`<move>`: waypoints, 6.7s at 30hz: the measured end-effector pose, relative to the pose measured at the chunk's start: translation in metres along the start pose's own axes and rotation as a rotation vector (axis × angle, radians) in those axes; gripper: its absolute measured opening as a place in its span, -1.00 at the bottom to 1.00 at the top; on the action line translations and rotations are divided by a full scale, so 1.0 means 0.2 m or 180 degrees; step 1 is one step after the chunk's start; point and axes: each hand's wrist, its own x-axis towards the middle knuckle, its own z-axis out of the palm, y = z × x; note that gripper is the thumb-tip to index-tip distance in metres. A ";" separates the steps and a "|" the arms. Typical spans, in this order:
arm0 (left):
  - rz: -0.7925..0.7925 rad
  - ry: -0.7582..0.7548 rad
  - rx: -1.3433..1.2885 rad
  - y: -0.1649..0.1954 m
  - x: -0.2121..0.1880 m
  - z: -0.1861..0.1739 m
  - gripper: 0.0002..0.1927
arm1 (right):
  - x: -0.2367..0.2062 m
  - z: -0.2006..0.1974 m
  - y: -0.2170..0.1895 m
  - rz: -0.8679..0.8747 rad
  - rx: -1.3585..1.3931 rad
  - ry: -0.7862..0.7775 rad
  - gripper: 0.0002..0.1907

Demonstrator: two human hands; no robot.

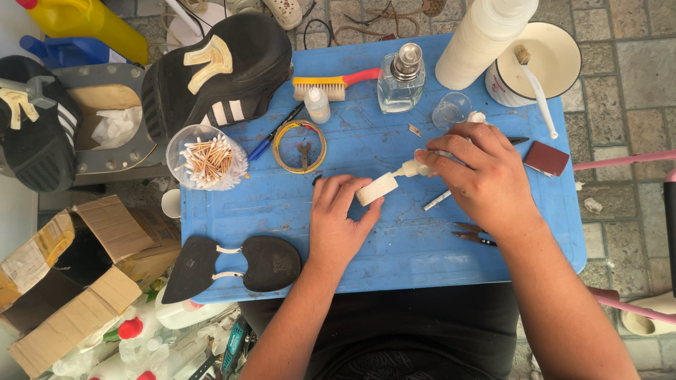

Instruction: The person applies a white substance to black shoe insoles using a small white block, then places the insoles on a nearby chair. The person then applies the same substance to the heel area of a black sneaker and brushes the sole of another shoe with a yellow brush.

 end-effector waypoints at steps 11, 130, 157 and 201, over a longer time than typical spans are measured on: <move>0.0006 0.0023 0.0028 0.00 0.01 -0.01 -0.65 | -0.01 -0.02 0.00 0.0074 0.0026 -0.0086 -0.69; -0.1827 0.1461 -0.2441 -0.26 -0.22 -0.87 -0.84 | -0.25 0.04 -0.07 0.1665 0.2198 0.0056 -0.66; 0.0591 -0.1602 0.0393 -0.04 0.01 -0.49 -0.35 | -0.18 0.08 -0.20 0.0910 0.1772 -0.0408 -0.66; 0.0538 -0.1275 0.0330 -0.13 -0.04 -0.48 -0.49 | -0.19 0.25 -0.29 0.0716 0.1818 -0.0627 -0.66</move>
